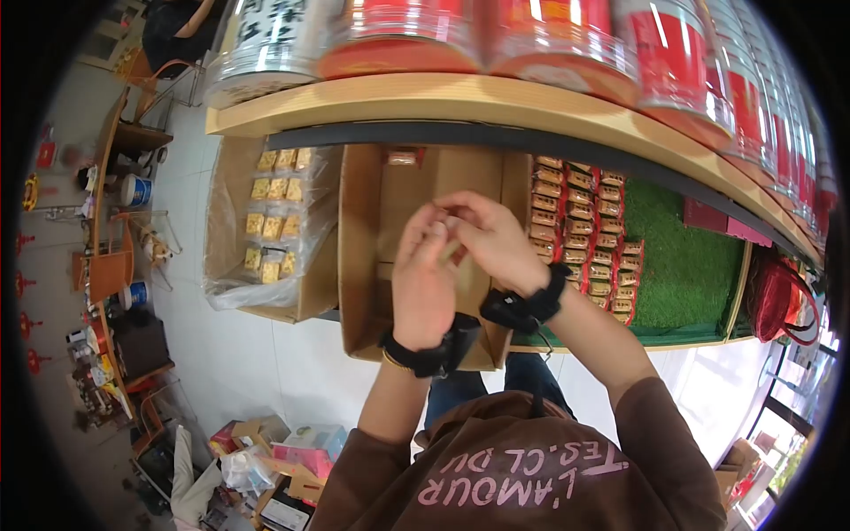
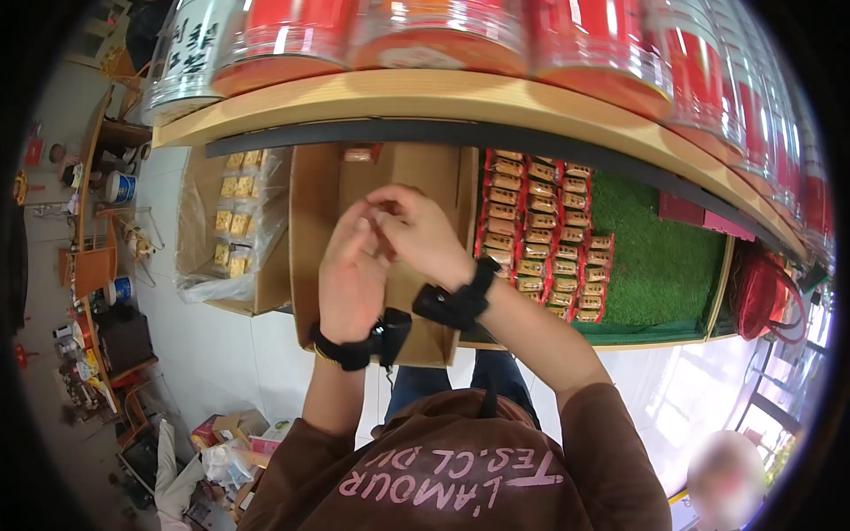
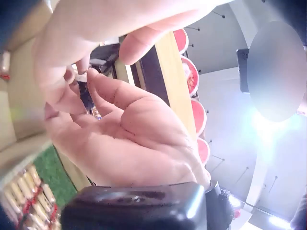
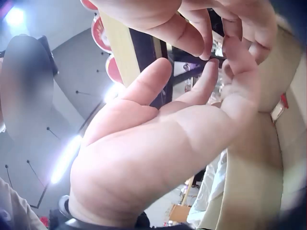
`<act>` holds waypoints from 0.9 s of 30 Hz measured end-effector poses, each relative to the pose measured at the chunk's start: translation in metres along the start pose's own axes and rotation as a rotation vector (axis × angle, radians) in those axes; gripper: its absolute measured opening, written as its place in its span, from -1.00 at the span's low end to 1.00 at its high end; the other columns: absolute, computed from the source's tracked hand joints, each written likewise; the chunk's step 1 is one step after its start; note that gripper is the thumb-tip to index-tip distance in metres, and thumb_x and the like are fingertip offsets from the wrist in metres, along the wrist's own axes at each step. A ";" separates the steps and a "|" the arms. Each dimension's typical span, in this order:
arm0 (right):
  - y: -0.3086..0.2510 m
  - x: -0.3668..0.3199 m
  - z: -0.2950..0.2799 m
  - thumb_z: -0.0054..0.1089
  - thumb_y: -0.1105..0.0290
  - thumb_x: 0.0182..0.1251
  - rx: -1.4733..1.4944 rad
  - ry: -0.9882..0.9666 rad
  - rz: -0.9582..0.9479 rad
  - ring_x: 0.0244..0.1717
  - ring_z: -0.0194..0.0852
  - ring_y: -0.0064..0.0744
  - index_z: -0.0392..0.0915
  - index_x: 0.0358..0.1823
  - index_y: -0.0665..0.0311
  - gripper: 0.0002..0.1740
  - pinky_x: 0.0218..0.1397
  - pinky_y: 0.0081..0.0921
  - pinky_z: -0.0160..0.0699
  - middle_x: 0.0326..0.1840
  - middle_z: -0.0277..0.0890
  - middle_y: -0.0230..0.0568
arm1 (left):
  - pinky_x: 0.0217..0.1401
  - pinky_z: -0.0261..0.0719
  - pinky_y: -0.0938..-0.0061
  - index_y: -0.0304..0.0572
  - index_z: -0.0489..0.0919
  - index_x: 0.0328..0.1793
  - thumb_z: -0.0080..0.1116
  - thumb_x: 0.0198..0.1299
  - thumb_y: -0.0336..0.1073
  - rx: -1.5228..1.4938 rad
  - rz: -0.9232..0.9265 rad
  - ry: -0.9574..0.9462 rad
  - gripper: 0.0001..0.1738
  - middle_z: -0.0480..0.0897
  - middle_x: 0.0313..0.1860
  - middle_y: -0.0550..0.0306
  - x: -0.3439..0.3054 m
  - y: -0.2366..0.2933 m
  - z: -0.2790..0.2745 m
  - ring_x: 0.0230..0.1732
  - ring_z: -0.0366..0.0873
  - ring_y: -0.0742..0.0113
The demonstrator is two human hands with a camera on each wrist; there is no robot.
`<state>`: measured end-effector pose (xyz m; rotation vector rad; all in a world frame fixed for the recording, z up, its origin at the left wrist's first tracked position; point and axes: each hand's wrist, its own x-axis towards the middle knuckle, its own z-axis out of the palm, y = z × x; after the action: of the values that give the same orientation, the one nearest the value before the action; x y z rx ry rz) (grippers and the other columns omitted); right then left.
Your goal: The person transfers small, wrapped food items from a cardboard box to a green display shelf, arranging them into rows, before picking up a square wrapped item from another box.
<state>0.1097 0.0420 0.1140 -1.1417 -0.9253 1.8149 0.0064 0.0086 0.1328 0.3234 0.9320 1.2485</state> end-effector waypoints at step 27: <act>0.123 0.178 0.002 -0.15 0.36 0.17 -0.988 0.266 -0.087 0.14 0.25 -0.08 0.39 0.04 0.22 -0.62 0.12 -0.28 0.27 0.10 0.34 -0.02 | 0.18 0.20 0.24 -0.11 0.35 0.11 -0.21 0.28 -0.12 -0.236 -0.281 0.197 -0.63 0.43 0.07 0.16 0.184 -0.052 -0.148 0.07 0.32 0.24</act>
<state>0.0279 0.1472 -0.0558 -1.8194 -1.7394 1.0508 -0.0664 0.1186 -0.0699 -0.1168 0.9484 1.1280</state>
